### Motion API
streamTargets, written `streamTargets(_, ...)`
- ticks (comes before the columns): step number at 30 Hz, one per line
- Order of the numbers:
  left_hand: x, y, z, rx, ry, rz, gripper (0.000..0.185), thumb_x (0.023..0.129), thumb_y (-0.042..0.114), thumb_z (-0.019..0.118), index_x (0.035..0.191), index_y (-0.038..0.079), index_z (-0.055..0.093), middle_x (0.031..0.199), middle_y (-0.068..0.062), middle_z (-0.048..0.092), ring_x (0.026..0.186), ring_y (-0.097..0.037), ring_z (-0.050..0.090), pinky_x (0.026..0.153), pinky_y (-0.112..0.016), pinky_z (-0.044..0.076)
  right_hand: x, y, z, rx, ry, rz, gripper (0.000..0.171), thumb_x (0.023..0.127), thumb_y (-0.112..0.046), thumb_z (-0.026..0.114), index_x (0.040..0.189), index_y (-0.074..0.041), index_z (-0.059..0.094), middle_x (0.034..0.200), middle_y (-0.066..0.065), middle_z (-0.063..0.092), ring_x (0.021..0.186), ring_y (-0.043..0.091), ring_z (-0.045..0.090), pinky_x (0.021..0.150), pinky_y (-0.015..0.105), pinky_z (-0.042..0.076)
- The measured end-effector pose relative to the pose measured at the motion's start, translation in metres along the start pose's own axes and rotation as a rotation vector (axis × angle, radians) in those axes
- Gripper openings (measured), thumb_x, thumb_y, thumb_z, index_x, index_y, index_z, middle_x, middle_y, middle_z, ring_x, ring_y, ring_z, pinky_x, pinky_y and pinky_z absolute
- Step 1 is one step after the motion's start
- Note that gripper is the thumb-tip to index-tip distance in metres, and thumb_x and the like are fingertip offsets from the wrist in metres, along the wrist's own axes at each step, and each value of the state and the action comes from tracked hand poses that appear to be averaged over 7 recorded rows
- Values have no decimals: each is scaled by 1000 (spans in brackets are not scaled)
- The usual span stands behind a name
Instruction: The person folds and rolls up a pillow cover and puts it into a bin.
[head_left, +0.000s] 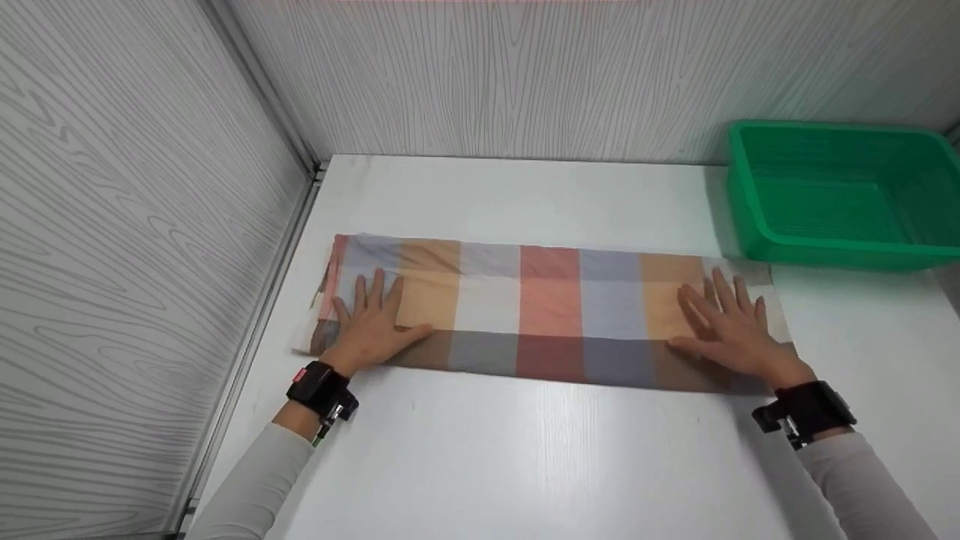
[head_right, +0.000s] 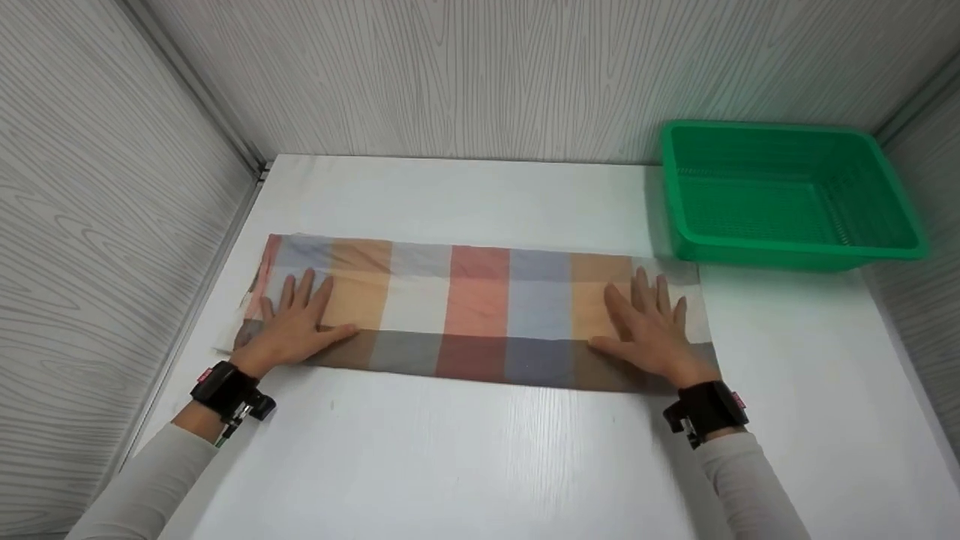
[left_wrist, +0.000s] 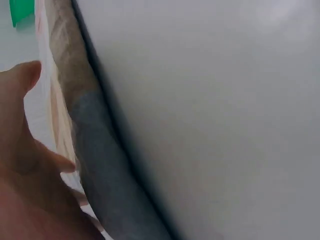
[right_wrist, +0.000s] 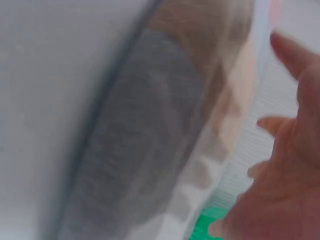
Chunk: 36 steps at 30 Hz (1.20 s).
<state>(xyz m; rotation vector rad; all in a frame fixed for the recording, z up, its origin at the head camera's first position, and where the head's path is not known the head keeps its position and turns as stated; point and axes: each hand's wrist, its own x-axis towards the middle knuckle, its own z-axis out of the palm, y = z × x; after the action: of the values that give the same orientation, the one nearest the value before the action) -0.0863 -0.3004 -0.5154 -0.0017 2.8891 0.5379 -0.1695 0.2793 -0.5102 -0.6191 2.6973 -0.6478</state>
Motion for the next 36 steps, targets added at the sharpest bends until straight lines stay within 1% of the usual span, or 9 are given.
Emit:
streamTargets(2,0,2,4,9,-82,-7,119,90,83,53,169,12,1,173,-19,-16,156,-47,-21,110,-79,-19,1,1,7,15,-62,-18,102,95,-57,70,170,-19,12,172,23,-18,153,54,-23,107,83,-16)
streamTargets(4,0,2,8,18,-132,-6,122,88,86,52,169,14,-4,173,-18,-20,156,-46,-23,109,-78,-22,1,4,14,33,-106,-30,106,94,-56,72,170,-23,6,172,21,-21,152,54,-25,105,83,-20)
streamTargets(9,4,1,12,-11,-160,-9,125,85,90,49,169,17,-8,173,-14,-23,155,-43,-27,106,-76,-28,-2,8,19,48,-124,-32,108,94,-54,72,170,-26,0,171,20,-25,152,53,-28,104,81,-24)
streamTargets(14,10,1,7,-15,-222,-20,130,82,94,48,167,18,-13,171,-13,-28,154,-42,-31,102,-76,-31,-5,6,17,47,-134,-25,108,95,-55,71,170,-25,0,170,21,-26,151,53,-29,104,81,-24)
streamTargets(17,15,1,1,-9,-227,-14,132,81,93,51,167,16,-14,171,-14,-27,154,-43,-30,103,-77,-30,-7,4,18,32,-147,-4,109,95,-57,70,170,-25,-3,170,21,-28,151,53,-31,103,82,-24)
streamTargets(20,21,0,-2,-26,-203,1,131,83,91,52,167,14,-12,173,-15,-22,155,-43,-28,106,-75,-28,-8,-1,20,15,-169,30,112,95,-61,68,169,-23,-6,168,23,-30,149,54,-33,102,83,-24)
streamTargets(25,34,-12,0,-8,-186,9,129,83,92,49,168,15,-10,174,-13,-19,156,-41,-26,107,-74,-28,-9,-16,23,-22,-210,72,116,93,-68,66,169,-17,-5,166,29,-30,148,59,-30,100,86,-21)
streamTargets(31,61,-19,-12,46,-264,-22,132,79,94,52,168,19,-12,173,-10,-22,156,-41,-27,110,-76,-24,-6,-34,17,-55,-191,107,121,87,-73,69,169,-11,6,165,39,-17,147,68,-17,98,92,-7)
streamTargets(36,81,-13,-25,46,-312,-43,138,75,93,59,169,15,-6,174,-15,-18,153,-51,-24,105,-84,-19,-9,-43,21,-77,-172,132,125,84,-76,70,168,-7,9,165,42,-12,146,71,-11,98,93,-1)
